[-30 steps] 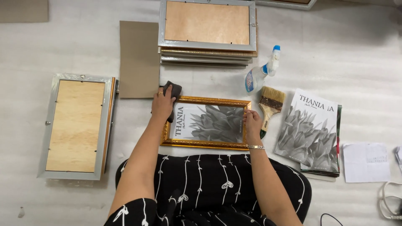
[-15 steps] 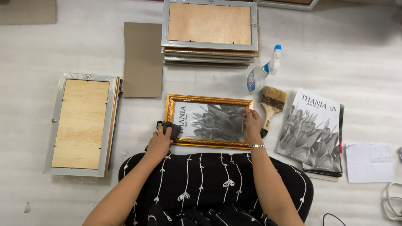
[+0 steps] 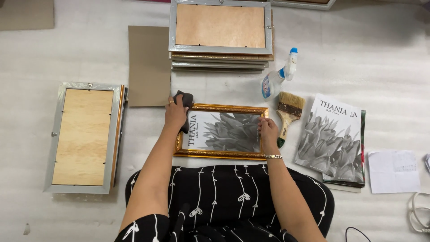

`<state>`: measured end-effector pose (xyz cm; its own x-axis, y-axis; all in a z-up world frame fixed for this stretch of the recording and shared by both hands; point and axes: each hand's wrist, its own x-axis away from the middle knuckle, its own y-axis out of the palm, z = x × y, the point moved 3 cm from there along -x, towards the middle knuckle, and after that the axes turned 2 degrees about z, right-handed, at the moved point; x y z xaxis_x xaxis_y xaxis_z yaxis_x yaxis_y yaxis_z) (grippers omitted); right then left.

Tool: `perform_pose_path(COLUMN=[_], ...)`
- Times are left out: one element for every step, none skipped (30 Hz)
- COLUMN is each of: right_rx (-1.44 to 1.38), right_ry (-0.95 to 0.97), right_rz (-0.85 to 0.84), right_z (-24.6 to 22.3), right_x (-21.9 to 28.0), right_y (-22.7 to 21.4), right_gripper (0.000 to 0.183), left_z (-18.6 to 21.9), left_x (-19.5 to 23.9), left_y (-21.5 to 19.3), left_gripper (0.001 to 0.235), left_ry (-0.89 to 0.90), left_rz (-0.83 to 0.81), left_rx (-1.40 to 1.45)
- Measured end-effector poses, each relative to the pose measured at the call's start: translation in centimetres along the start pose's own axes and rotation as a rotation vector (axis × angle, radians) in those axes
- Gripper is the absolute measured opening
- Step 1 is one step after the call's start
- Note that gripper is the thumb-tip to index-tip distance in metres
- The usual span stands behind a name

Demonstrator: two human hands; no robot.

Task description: Cleaning the glass of a picture frame using a cloth

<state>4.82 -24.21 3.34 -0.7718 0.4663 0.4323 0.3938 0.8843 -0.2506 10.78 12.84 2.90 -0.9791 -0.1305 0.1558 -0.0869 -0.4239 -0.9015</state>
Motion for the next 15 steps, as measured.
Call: perform_pose_path(right_rx=[0.0, -0.006, -0.011, -0.012, -0.004, 0.005, 0.007, 0.012, 0.016, 0.017, 0.03, 0.043, 0.042, 0.058, 0.074], right_ry=[-0.001, -0.004, -0.007, -0.008, -0.009, -0.006, -0.004, -0.015, -0.027, -0.027, -0.023, -0.02, -0.022, -0.015, -0.007], right_rz=[0.001, -0.003, -0.008, -0.01, -0.013, -0.018, -0.021, -0.017, -0.012, -0.018, -0.019, -0.017, -0.02, -0.018, -0.016], right_z=[-0.1, -0.1, -0.1, 0.0, 0.0, 0.3, 0.3, 0.3, 0.2, 0.4, 0.7, 0.9, 0.9, 1.0, 1.1], right_x=[0.0, 0.1, 0.2, 0.0, -0.1, 0.0, 0.1, 0.1, 0.2, 0.1, 0.0, -0.2, -0.2, -0.2, -0.2], right_y=[-0.1, 0.0, 0.0, 0.0, 0.0, -0.1, -0.2, -0.1, 0.1, 0.1, 0.1, 0.0, -0.1, -0.3, -0.4], right_gripper=[0.022, 0.022, 0.022, 0.022, 0.022, 0.022, 0.022, 0.021, 0.021, 0.021, 0.021, 0.022, 0.022, 0.022, 0.023], left_z=[0.2, 0.2, 0.2, -0.1, -0.4, -0.7, -1.4, -2.1, -2.9, -3.4, -3.8, -4.1, -4.4, -4.7, -5.1], left_x=[0.2, 0.5, 0.9, 1.7, 2.6, 3.7, 4.7, 5.7, 6.7, 7.9, 9.2, 10.4, 11.4, 12.5, 13.6], left_y=[-0.3, -0.5, -0.8, -0.9, -1.0, -1.1, -0.5, -0.1, 0.4, 0.6, 0.9, 1.3, 1.3, 1.5, 1.8], left_gripper=[0.05, 0.049, 0.049, 0.049, 0.049, 0.05, 0.05, 0.052, 0.054, 0.054, 0.054, 0.055, 0.055, 0.055, 0.055], left_ry=[0.002, 0.008, 0.015, 0.013, 0.027, 0.038, 0.034, 0.068, 0.103, 0.097, 0.103, 0.111, 0.11, 0.108, 0.106], left_rz=[0.001, -0.02, -0.041, -0.039, -0.056, -0.076, -0.077, -0.099, -0.121, -0.119, -0.144, -0.168, -0.165, -0.22, -0.275], left_rx=[0.001, -0.003, -0.007, -0.008, 0.019, 0.044, 0.043, 0.034, 0.024, 0.023, 0.011, -0.001, -0.001, -0.032, -0.064])
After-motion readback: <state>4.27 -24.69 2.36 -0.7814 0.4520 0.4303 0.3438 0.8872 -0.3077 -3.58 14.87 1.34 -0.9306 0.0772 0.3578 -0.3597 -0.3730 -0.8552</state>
